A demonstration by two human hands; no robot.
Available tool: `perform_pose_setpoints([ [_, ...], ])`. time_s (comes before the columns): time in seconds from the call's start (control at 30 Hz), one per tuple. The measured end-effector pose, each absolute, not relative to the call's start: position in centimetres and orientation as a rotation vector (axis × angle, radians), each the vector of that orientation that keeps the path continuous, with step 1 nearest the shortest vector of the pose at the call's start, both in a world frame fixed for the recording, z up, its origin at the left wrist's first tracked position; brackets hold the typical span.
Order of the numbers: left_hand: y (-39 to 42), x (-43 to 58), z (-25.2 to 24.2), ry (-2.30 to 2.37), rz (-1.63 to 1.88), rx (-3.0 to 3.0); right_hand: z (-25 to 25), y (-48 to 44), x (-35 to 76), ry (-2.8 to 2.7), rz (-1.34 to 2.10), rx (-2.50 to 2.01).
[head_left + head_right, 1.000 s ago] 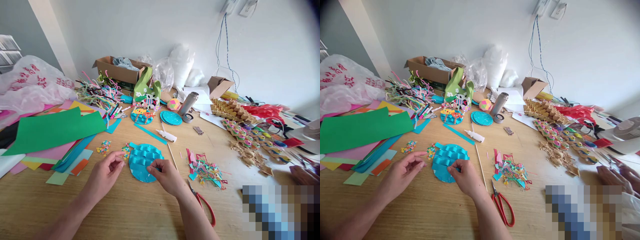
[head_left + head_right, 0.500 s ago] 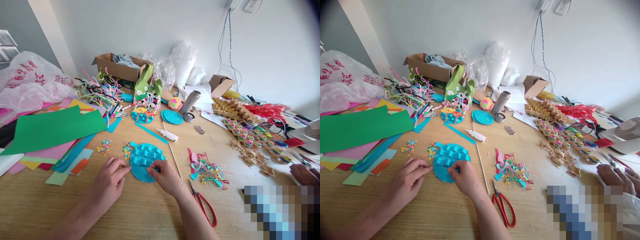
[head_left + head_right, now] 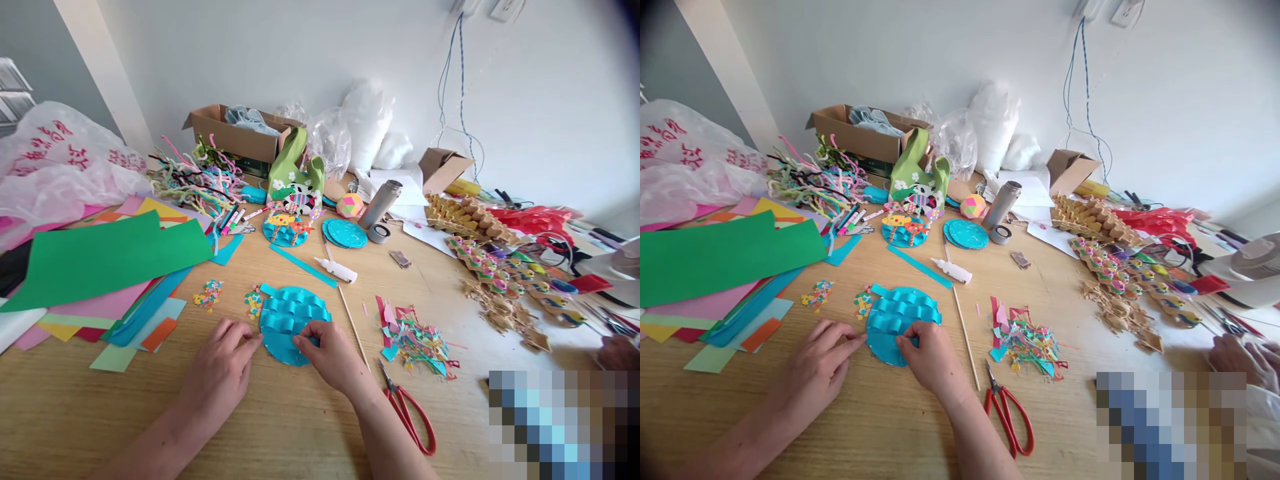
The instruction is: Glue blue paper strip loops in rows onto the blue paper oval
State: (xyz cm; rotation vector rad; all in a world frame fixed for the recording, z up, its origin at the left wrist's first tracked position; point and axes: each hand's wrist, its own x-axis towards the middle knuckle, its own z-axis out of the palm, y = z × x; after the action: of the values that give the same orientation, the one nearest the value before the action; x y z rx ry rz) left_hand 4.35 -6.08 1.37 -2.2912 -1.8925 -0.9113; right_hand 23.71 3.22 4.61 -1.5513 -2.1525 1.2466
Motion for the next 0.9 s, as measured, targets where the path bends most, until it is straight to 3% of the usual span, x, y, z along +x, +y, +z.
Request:
perform_pose_setpoints([
  [0.9, -5.97, 4.66, 0.99, -1.845, -0.780, -2.335, 5.25, 3.03, 23.43, -2.185, 1.192, -1.600],
])
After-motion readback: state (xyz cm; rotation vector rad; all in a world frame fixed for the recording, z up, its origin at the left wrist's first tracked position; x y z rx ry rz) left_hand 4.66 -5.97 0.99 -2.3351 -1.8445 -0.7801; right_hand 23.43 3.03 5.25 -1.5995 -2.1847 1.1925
